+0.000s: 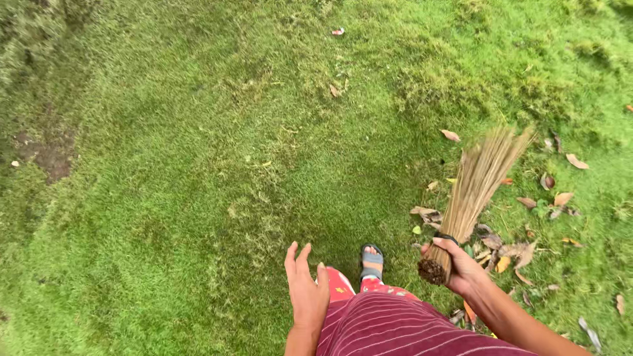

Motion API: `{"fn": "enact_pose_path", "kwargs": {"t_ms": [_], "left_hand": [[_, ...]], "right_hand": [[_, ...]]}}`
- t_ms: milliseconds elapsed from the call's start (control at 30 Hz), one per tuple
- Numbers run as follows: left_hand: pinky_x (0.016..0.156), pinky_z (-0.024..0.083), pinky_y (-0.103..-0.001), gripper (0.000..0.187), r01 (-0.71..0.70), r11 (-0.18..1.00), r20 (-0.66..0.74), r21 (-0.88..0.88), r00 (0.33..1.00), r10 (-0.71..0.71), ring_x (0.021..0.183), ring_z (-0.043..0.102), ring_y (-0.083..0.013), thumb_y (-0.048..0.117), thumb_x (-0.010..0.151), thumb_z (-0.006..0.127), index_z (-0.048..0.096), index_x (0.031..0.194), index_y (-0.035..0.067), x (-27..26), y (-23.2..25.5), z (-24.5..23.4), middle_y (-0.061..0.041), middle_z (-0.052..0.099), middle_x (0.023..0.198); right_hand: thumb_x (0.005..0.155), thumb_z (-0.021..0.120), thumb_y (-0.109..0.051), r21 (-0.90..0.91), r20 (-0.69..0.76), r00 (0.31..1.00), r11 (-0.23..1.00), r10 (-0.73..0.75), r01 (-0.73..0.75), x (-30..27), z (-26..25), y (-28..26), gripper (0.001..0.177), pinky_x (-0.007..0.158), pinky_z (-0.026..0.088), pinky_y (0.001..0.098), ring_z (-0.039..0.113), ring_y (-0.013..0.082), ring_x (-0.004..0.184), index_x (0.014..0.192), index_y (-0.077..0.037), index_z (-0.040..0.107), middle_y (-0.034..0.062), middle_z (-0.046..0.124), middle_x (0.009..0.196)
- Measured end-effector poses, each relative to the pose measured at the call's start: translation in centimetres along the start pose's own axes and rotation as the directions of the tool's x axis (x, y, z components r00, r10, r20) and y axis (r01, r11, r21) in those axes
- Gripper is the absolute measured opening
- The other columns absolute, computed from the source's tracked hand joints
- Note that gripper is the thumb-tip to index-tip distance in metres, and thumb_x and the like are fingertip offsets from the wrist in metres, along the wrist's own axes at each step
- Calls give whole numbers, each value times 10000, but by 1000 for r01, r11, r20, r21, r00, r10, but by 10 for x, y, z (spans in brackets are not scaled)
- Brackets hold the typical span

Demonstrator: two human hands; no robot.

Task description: The person sweeps scattered dry leaves on a grassy lawn using a traditional straw broom. They gather the leaves into a small pile while moving around the yard, navigating near potted plants and a garden hose.

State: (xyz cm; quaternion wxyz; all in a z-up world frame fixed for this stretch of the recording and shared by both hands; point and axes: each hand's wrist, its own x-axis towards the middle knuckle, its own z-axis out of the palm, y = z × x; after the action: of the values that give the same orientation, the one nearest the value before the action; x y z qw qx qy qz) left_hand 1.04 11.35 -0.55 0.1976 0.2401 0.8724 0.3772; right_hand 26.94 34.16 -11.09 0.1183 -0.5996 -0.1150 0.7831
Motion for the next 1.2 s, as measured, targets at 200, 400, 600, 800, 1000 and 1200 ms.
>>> {"fn": "enact_pose_path", "kwargs": {"t_ms": [200, 400, 600, 800, 1000, 1200], "left_hand": [[1122, 376, -455, 549, -3, 999, 59, -37, 998, 5, 1385, 420, -374, 89, 883, 628, 505, 1409, -5, 30, 21, -1, -204, 325, 1543], [1157, 388, -453, 505, -297, 952, 20, -75, 954, 299, 1403, 462, -372, 67, 896, 626, 536, 1386, -15, 77, 27, -7, -188, 460, 1504], [1145, 364, -458, 467, -258, 962, 17, -93, 965, 260, 1414, 434, -394, 70, 895, 628, 562, 1352, -2, 130, 27, -44, -206, 476, 1498], [1143, 375, -453, 473, -210, 976, 8, -59, 978, 211, 1405, 440, -381, 80, 900, 620, 559, 1361, -2, 174, -7, -82, -194, 458, 1499], [1116, 395, -445, 448, -119, 993, 26, -4, 993, 119, 1406, 439, -376, 83, 907, 605, 558, 1346, 7, 202, -32, -105, -186, 463, 1496], [1114, 395, -444, 425, -66, 998, 17, -9, 998, 66, 1405, 442, -369, 64, 928, 570, 575, 1351, 23, 217, -42, -128, -182, 462, 1499]], "right_hand": [[731, 732, -234, 16, 178, 980, 996, 87, -92, -37, 57, -22, 457, 692, 555, 474, 648, 213, 775, 1152, -170, 568, 41, 682, 892], [757, 740, -239, -194, 326, 906, 957, 269, -214, -43, 156, 8, 344, 723, 568, 416, 667, 238, 783, 1036, -80, 616, 80, 713, 882], [812, 724, -205, -351, 396, 666, 774, 632, -526, 22, 249, 61, 308, 680, 599, 403, 680, 249, 721, 1046, -23, 640, 128, 694, 855], [914, 677, -222, -418, 364, 632, 727, 684, -545, 128, 338, 71, 215, 631, 613, 389, 692, 257, 688, 990, -23, 649, 136, 707, 805], [894, 655, -240, -120, 327, 856, 916, 401, -383, 127, 372, 83, 204, 616, 602, 411, 681, 264, 659, 967, -51, 631, 135, 697, 775], [828, 666, -194, -31, 286, 879, 920, 382, -390, 37, 402, 66, 228, 681, 602, 435, 699, 245, 723, 1005, -51, 655, 96, 716, 811]]}}
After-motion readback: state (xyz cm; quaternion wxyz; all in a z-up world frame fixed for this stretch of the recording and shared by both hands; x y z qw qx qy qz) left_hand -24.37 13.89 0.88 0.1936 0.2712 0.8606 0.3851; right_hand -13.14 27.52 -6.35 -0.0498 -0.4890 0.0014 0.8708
